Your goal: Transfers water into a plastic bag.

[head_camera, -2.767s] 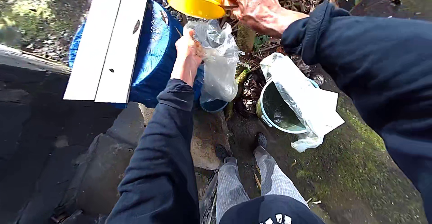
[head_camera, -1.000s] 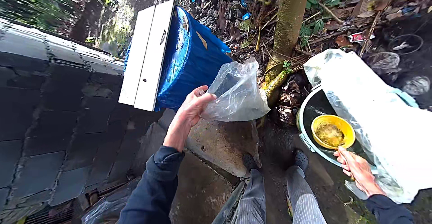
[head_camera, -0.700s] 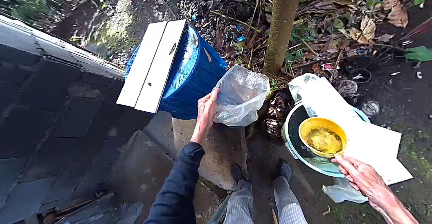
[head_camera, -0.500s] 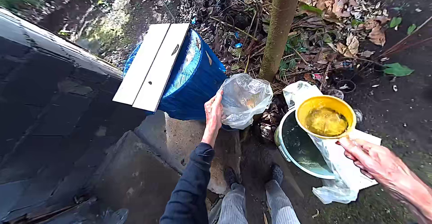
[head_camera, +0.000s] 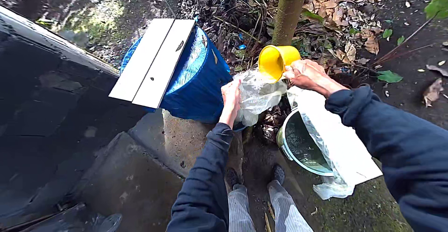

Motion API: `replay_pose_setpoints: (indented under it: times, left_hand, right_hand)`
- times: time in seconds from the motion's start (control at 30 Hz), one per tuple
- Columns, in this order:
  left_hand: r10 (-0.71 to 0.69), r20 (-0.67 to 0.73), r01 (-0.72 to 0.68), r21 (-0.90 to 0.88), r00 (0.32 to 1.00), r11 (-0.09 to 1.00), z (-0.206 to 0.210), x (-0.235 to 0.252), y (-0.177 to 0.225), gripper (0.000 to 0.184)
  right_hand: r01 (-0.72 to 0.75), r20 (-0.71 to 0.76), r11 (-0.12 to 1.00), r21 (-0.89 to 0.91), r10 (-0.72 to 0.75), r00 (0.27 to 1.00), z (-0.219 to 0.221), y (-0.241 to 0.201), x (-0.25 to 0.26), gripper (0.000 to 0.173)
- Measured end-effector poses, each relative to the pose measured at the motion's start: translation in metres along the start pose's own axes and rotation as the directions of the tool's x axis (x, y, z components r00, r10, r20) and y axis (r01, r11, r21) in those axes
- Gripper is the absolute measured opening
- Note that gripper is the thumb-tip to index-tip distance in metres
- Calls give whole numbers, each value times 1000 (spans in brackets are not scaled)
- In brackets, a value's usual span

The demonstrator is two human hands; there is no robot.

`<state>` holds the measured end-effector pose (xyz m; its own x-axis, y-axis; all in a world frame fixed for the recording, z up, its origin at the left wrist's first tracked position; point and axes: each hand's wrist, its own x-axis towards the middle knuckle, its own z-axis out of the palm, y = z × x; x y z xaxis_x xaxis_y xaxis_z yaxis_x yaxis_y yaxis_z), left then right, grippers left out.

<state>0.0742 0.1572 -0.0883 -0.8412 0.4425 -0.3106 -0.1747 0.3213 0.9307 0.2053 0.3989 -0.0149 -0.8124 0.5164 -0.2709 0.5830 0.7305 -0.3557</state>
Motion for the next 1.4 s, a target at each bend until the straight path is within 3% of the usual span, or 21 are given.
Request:
replay_pose_setpoints:
  times: [0.07, 0.17, 0.23, 0.37, 0.5, 0.67, 0.83, 0.93, 1.07, 1.17, 1.23, 1.3, 1.4]
  left_hand:
    - [20, -24, -20, -17, 1000, 1000, -8, 13, 2, 46]
    - [-51, -79, 29, -254, 996, 967, -10, 46, 15, 30]
    - [-82, 2, 78, -318, 997, 945, -19, 53, 18, 32]
    - [-92, 187, 144, -283, 978, 948, -28, 55, 14, 42]
    - [-15, 248, 54, -153, 969, 987, -17, 60, 18, 39]
    - [19, 172, -7, -75, 985, 997, -2, 80, 31, 40]
    - [28, -30, -32, -121, 999, 992, 2, 96, 35, 40]
    - [-6, -90, -12, -191, 996, 981, -5, 101, 38, 39]
    - [63, -130, -104, -341, 990, 934, -15, 103, 37, 26]
    - [88, -127, -129, -369, 988, 921, -24, 102, 33, 33]
    - [82, -133, -128, -385, 988, 914, -28, 97, 32, 34]
    - [73, -139, -124, -407, 988, 905, -30, 87, 34, 35]
    - [63, -130, -111, -408, 989, 906, -33, 71, 32, 35]
  right_hand:
    - [-29, 8, 992, 121, 28, 1000, 9, 12, 12, 42]
    - [-116, 45, 953, 278, 108, 993, 18, 30, 17, 47]
    - [-144, 59, 928, 342, 132, 989, 20, 36, 15, 47]
    - [-74, 31, 939, 336, 68, 997, 11, 33, 13, 46]
    - [78, -50, 982, 174, -70, 996, -15, 9, 15, 46]
    - [142, -16, 988, -57, -144, 990, -39, -41, 19, 35]
    - [160, -19, 976, -150, -165, 986, -43, -82, 13, 27]
    - [220, -57, 964, -146, -231, 971, -39, -85, 12, 20]
    - [292, -97, 951, -101, -302, 948, -30, -68, 14, 11]
    - [167, -142, 985, 42, -160, 977, 2, -37, 25, 29]
    - [35, -169, 965, 261, 10, 986, 43, -12, 40, 51]
    - [-136, -121, 859, 494, 223, 967, 88, 1, 57, 61]
    - [-345, 36, 683, 644, 423, 905, 142, 2, 68, 70]
